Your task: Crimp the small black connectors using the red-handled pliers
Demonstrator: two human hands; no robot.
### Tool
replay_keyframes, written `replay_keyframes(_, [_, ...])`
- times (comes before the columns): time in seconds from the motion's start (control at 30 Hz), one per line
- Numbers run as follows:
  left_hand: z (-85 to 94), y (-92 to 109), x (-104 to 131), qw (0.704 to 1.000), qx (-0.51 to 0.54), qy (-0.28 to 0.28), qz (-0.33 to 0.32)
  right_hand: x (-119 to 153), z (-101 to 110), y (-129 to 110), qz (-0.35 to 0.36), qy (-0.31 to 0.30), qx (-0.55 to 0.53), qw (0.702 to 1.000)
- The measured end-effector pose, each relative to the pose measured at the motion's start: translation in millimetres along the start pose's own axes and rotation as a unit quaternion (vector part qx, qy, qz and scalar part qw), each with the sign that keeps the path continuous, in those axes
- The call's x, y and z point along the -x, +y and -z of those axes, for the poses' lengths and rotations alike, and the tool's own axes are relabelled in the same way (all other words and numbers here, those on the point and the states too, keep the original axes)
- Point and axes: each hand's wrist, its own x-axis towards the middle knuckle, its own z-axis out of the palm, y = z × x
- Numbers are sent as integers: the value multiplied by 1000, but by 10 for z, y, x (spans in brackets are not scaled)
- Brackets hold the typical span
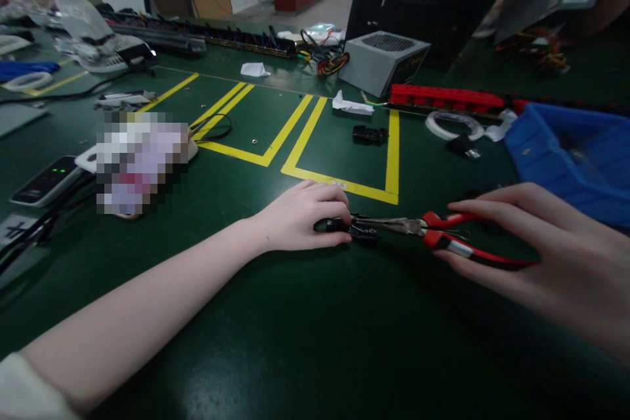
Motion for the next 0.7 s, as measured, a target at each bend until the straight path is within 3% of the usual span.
replay_keyframes(0.23, [-3, -7, -4, 1000, -1, -3, -5, -2, -33, 31, -8, 13, 10, 1000])
replay_keyframes(0.37, [13, 14, -13, 994, 97, 14, 37, 3, -26, 19, -59, 69, 23, 996])
replay_keyframes(0.53, [68, 69, -46, 956, 262, -13, 132, 29, -66, 50, -86, 75, 6, 993])
replay_keyframes(0.7, [126, 4, -46, 889, 411, -44, 197, 59, -117, 116, -78, 45, -7, 996])
